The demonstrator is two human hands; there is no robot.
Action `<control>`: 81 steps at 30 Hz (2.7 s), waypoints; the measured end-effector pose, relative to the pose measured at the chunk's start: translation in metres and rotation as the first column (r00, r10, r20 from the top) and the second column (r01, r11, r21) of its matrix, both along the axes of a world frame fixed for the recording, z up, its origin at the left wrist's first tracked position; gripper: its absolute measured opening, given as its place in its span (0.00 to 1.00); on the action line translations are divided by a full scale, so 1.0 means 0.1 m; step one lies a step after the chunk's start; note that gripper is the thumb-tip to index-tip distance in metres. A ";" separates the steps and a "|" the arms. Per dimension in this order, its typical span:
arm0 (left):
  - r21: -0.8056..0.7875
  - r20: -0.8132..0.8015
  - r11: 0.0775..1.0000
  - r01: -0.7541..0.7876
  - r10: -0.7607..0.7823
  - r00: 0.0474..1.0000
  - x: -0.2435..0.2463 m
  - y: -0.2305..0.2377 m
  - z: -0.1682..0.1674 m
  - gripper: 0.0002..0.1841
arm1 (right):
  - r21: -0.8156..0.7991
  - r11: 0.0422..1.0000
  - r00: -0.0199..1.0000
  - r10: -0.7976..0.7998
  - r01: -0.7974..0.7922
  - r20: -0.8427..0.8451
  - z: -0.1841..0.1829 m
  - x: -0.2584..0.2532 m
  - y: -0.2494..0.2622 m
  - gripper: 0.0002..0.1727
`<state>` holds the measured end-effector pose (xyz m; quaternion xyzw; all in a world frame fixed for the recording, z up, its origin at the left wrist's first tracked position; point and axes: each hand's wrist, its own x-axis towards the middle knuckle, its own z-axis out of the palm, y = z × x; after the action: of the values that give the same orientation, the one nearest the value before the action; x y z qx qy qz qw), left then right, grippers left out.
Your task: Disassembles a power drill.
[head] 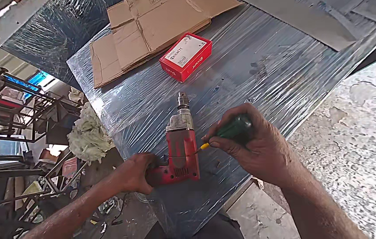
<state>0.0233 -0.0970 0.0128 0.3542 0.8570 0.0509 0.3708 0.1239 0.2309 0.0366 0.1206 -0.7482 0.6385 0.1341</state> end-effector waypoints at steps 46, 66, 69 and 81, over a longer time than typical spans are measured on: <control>0.009 0.015 0.999 -0.033 0.033 0.999 0.02 0.01 0.01 0.31 | 0.149 0.936 0.923 0.342 -0.318 -0.177 0.04 -0.13 0.07 0.11; 0.041 -0.028 0.999 -0.014 0.015 0.999 0.01 -0.03 -0.02 0.30 | -0.627 0.746 0.720 0.561 -0.226 0.408 -0.43 -1.05 0.21 0.18; 0.035 -0.020 0.999 -0.012 0.013 1.000 0.01 -0.03 -0.02 0.30 | -0.587 0.767 0.768 0.532 -0.258 0.356 -0.39 -0.97 0.23 0.19; 0.101 -0.021 0.993 -0.068 0.070 0.997 0.05 -0.02 0.02 0.32 | 0.461 0.872 0.905 0.319 -0.164 -0.282 0.26 -0.01 -0.19 0.09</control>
<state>0.0282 -0.0987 0.0149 0.3432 0.8695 0.1022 0.3401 0.1232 0.2117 0.0621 0.3521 -0.8123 0.4392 0.1527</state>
